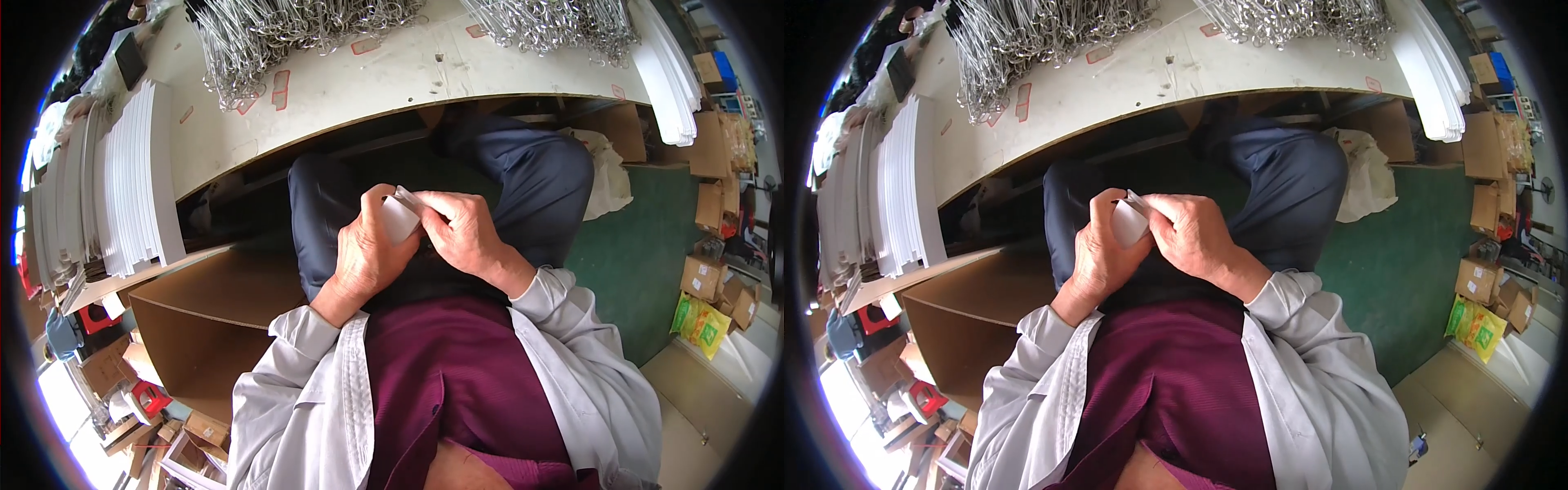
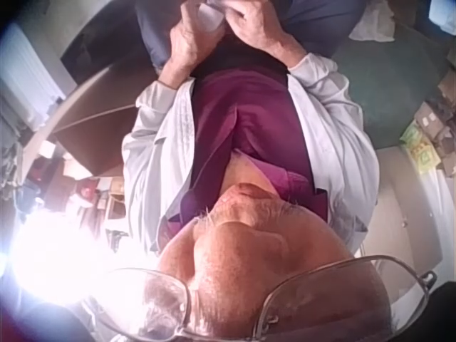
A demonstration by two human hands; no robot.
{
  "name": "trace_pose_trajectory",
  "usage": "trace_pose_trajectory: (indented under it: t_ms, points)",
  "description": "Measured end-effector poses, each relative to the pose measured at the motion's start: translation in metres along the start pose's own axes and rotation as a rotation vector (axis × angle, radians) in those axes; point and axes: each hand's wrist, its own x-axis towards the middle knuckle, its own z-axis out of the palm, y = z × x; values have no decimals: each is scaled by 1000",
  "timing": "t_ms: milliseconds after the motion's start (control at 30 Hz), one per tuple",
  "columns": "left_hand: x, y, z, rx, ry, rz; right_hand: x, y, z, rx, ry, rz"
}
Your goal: Inserting thin metal-handled brushes into white plastic housings at an assembly workstation.
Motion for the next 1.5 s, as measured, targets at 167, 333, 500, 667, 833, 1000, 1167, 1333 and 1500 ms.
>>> trace_pose_trajectory:
  t_ms: [167, 333, 500, 667, 833, 1000, 1167, 1333, 1500]
  points:
    - [-5, -3, 5, 68, 8, 35, -3, -4, 5, 99, -18, -7]
    - [-9, -7, 6, 141, 46, 40, 4, -11, 7, 99, -148, 287]
    - [-11, -5, 5, 154, 86, 46, 1, -1, 25, 399, 6, 311]
    - [-11, -6, 4, 185, 142, 110, 3, 2, 26, 539, 51, 310]
    - [-14, -7, 6, 129, 151, 76, 7, 0, 17, 644, -13, 520]
    - [-15, -5, 6, 121, 142, 75, 6, 0, 15, 659, 16, 529]
    - [-17, -7, 7, 138, 145, 67, -3, -2, 29, 303, 154, 246]
    - [-16, -9, 6, 111, 180, 106, -9, -4, 24, 423, 86, 303]
    - [-15, -13, 3, 91, 190, 125, -21, -1, 28, 411, -20, 227]
